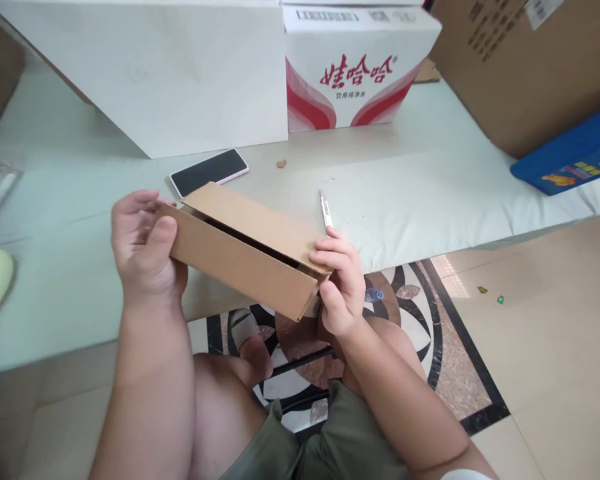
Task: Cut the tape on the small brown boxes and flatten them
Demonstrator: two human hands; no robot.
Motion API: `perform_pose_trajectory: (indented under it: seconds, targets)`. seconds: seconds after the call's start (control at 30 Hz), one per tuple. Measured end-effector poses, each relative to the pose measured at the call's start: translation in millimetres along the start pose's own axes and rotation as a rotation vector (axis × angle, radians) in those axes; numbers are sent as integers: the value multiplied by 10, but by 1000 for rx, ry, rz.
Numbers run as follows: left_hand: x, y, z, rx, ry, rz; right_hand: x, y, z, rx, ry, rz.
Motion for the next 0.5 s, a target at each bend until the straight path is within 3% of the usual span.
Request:
perform_pose_trajectory:
  seconds: [0.13,0.3,0.5]
  targets:
    - [52,20,-13,-87,134,137,-45,10,-4,4,-37,-29]
    - [30,-13,17,-63,153,210,-56,46,-32,-48,-87,-58]
    - [-15,-184,132,61,106,127,368,-53,-126,48,173,-68]
Point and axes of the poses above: each hand's wrist, its own z-axis towards the middle knuckle, its own y-axis out of the palm, x = y × z, the point moved 9 cm from there along z, towards the middle knuckle, and after that the axes turned 12 degrees about x, right-handed, at the moved point
